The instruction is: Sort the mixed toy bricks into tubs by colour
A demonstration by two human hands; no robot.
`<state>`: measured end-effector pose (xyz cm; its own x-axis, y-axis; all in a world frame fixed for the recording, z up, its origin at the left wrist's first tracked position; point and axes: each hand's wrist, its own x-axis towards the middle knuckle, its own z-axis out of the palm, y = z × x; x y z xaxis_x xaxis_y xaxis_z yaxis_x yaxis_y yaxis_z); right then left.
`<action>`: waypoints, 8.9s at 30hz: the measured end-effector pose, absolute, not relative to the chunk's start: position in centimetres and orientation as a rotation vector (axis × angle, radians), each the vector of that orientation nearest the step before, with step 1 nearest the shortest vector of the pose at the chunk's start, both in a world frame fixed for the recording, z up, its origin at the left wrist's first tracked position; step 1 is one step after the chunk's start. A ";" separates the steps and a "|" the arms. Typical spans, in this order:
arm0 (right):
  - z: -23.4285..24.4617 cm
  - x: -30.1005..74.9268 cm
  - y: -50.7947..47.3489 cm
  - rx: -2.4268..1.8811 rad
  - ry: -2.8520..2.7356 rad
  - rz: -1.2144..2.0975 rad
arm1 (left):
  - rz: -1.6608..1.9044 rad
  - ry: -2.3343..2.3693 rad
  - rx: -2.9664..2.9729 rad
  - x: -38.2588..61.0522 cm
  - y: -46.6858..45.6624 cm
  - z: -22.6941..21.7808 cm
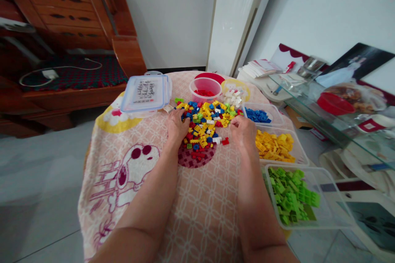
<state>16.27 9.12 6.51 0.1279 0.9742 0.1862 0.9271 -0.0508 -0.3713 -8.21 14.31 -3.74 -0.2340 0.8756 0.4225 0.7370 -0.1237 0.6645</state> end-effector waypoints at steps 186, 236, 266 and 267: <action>4.1 14.4 9.1 -2.075 -2.136 0.257 | 1.255 1.976 1.851 -8.3 14.4 -3.7; 3.9 13.9 9.0 -2.097 -2.051 0.214 | 1.265 1.960 1.821 -8.2 14.1 -3.5; 5.9 14.7 9.0 -2.051 -2.025 0.060 | 1.260 1.968 1.827 -8.2 14.3 -3.7; 6.0 15.2 9.1 -2.051 -2.005 0.037 | 1.261 1.967 1.826 -8.2 14.3 -3.7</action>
<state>15.16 9.06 6.05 0.0409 0.9845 0.1703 0.9775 -0.0042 -0.2107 -8.24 14.33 -3.73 -0.2321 0.8852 0.4032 0.7361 -0.1111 0.6677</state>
